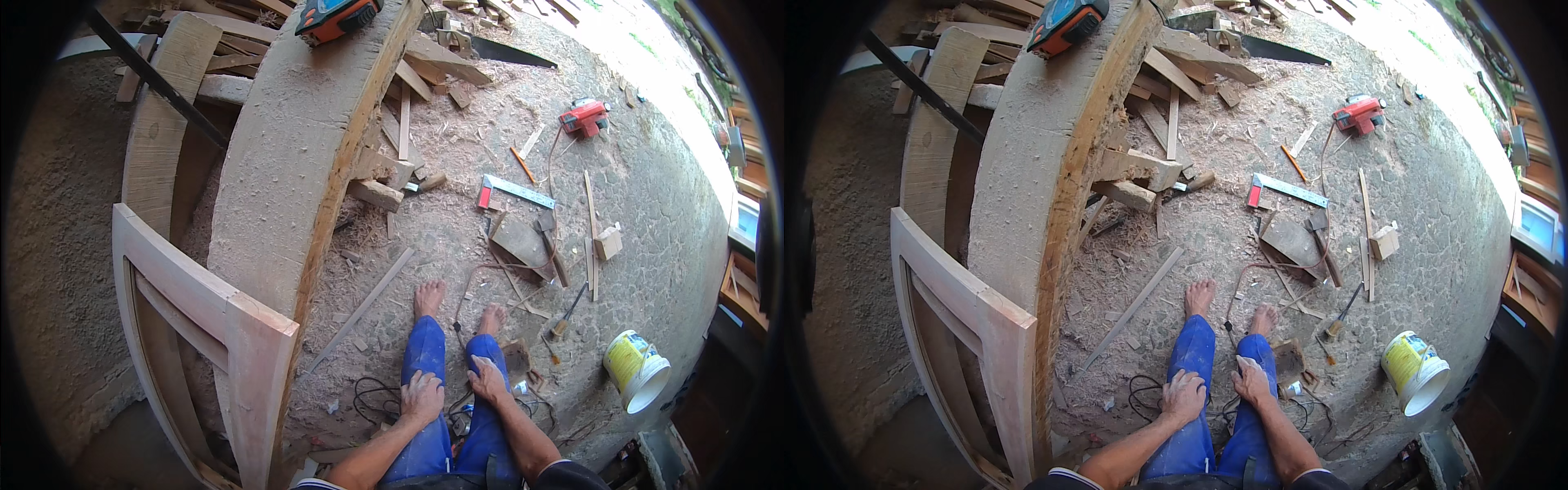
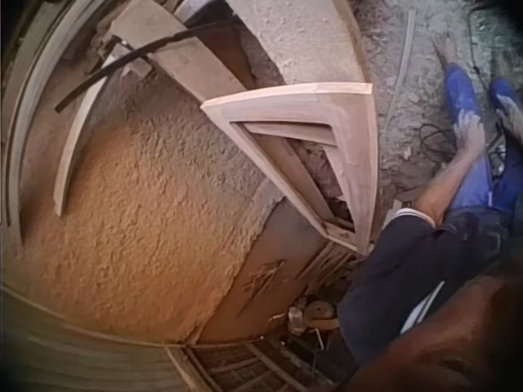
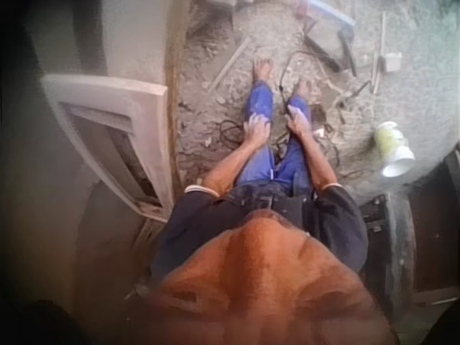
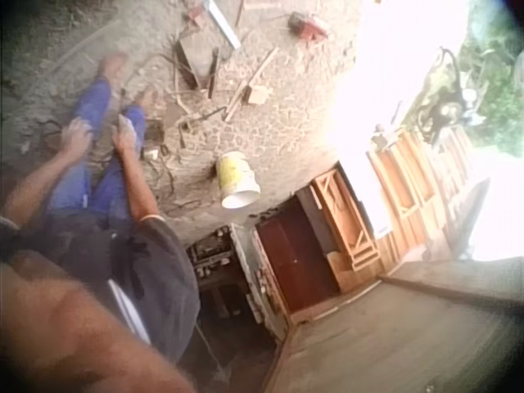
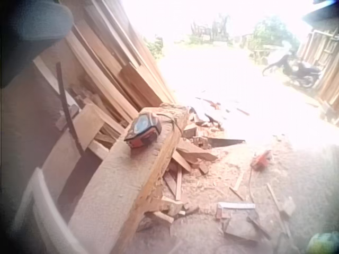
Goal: The person uses a handheld electric sander on a wooden frame, then measures and marks a wooden plank with a pencil and tape measure. They fit the plank into the frame and continue measuring and marking the frame.
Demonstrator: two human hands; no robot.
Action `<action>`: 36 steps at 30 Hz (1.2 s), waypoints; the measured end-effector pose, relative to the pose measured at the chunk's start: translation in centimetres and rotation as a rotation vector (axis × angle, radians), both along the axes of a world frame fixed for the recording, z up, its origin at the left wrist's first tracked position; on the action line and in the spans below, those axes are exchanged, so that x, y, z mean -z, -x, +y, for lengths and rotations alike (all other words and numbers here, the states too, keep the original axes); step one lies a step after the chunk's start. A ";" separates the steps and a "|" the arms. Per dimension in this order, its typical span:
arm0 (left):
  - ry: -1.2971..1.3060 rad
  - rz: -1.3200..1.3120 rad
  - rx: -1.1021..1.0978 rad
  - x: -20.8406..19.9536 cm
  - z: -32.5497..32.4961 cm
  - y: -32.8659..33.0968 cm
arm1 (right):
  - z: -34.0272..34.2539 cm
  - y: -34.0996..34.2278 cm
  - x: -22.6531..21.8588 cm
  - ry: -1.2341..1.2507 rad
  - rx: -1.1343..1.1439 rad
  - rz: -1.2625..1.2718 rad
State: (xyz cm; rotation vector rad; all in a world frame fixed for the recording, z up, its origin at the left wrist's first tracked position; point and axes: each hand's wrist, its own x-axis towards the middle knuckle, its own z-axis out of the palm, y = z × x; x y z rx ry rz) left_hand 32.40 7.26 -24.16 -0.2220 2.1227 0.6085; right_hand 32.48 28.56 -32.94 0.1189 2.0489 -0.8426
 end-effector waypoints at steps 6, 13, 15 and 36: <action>0.024 0.066 -0.115 0.3 1.5 -1.2 | 0.0 1.3 -7.2 -0.154 -0.423 0.039; 0.035 0.139 -0.352 -0.7 5.7 -7.0 | 5.6 0.4 -9.5 -0.093 -0.595 -0.062; 0.070 0.115 -0.441 -2.2 7.5 -9.1 | 7.7 0.1 -10.0 -0.021 -0.754 -0.076; 0.655 2.511 -1.066 -47.1 -13.6 -25.8 | -0.6 6.8 -7.2 0.052 -1.555 -0.228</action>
